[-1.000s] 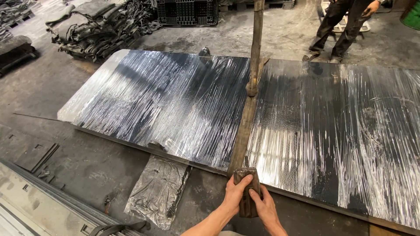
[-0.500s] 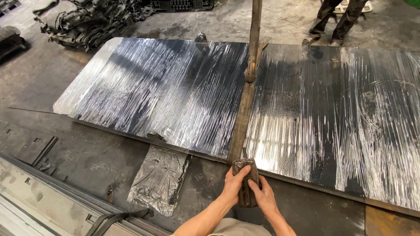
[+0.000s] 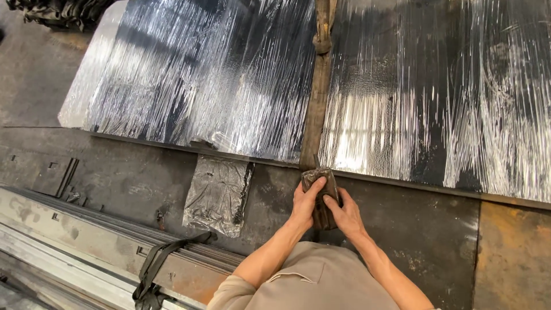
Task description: Moving large plastic-wrapped metal sheets across a factory floor using an overhead crane and remote control.
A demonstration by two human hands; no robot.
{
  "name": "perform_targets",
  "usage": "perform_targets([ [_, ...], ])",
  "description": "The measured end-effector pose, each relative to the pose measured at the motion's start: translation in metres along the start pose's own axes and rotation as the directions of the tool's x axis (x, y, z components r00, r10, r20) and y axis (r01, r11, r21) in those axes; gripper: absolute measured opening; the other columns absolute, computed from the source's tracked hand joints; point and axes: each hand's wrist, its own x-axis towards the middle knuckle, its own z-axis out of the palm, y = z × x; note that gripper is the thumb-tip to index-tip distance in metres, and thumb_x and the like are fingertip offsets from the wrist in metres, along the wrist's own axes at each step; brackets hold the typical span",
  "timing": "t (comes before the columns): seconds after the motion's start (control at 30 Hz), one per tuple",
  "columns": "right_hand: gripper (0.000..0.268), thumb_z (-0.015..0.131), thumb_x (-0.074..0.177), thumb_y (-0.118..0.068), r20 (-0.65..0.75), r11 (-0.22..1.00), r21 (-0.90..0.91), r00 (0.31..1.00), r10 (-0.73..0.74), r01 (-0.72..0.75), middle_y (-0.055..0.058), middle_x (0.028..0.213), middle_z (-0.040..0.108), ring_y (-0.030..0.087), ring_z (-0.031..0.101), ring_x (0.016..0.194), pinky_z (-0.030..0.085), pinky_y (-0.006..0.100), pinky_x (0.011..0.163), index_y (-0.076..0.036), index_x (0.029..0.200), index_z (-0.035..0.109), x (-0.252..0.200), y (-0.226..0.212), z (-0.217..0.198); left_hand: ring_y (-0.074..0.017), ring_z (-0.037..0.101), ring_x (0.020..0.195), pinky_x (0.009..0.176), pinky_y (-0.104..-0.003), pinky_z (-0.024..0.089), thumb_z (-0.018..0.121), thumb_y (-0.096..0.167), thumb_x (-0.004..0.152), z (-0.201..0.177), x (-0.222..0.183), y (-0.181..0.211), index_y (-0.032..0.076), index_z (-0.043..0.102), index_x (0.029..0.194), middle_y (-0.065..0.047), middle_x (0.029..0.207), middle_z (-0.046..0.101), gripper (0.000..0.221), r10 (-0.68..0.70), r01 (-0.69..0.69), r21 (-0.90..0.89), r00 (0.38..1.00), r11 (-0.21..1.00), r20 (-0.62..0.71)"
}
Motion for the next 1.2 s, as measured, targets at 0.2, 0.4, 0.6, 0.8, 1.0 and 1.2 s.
perform_targets([
  [0.2,0.054,0.069,0.088,-0.037,-0.013,1.000,-0.014,1.000,-0.012,0.012,0.019,0.109,0.076,0.029,0.073,0.100,0.055,0.039,0.087,-0.001,0.128,0.063,-0.001,0.005,0.004,-0.0131,0.069,0.090,0.078,-0.030,0.057,0.074,0.013,0.094,-0.001,-0.003,0.001,0.006,0.068,0.116,-0.003,0.104,0.073,0.024,0.017,-0.017,-0.030,0.999,0.999,0.029],
  [0.4,0.054,0.068,0.088,-0.038,-0.008,1.000,-0.019,1.000,-0.008,0.008,0.020,0.107,0.076,0.030,0.073,0.097,0.055,0.039,0.084,-0.001,0.127,0.063,-0.005,-0.002,0.002,-0.0135,0.069,0.090,0.078,-0.030,0.058,0.074,0.012,0.095,-0.003,-0.003,-0.002,0.006,0.067,0.116,-0.003,0.104,0.073,0.023,0.016,-0.015,-0.037,0.999,0.999,0.032],
  [0.6,0.054,0.069,0.088,-0.038,-0.017,0.999,-0.042,1.000,-0.022,0.021,0.021,0.106,0.075,0.030,0.074,0.097,0.055,0.039,0.084,0.000,0.127,0.063,-0.004,0.009,0.004,-0.0136,0.069,0.090,0.078,-0.030,0.058,0.074,0.012,0.094,-0.005,-0.004,-0.004,0.007,0.067,0.116,-0.003,0.104,0.073,0.024,-0.013,0.013,-0.022,1.000,1.000,0.001],
  [0.8,0.054,0.069,0.089,-0.036,-0.003,0.999,-0.014,1.000,-0.031,0.031,0.020,0.107,0.075,0.028,0.073,0.097,0.055,0.038,0.083,0.001,0.127,0.062,-0.006,0.010,0.004,-0.0134,0.069,0.091,0.079,-0.030,0.057,0.074,0.012,0.095,-0.008,-0.004,-0.008,0.005,0.067,0.116,-0.004,0.105,0.073,0.023,-0.004,0.004,-0.009,1.000,1.000,0.004],
  [1.0,0.052,0.068,0.090,-0.035,0.015,1.000,-0.007,1.000,-0.004,0.004,0.019,0.108,0.074,0.026,0.072,0.096,0.055,0.038,0.083,0.001,0.128,0.062,-0.008,0.001,0.001,-0.0133,0.068,0.092,0.078,-0.030,0.057,0.073,0.014,0.094,-0.002,-0.009,0.001,0.007,0.067,0.116,-0.003,0.105,0.072,0.023,-0.034,0.034,0.004,0.999,0.999,-0.006],
  [1.2,0.053,0.067,0.090,-0.035,0.025,1.000,-0.021,1.000,0.013,-0.012,0.018,0.110,0.074,0.025,0.071,0.099,0.054,0.037,0.086,0.000,0.130,0.062,-0.007,-0.003,-0.001,-0.0133,0.068,0.092,0.079,-0.030,0.057,0.074,0.014,0.094,-0.001,-0.009,0.002,0.006,0.068,0.116,-0.004,0.105,0.073,0.024,-0.022,0.022,0.027,1.000,0.999,-0.006],
])
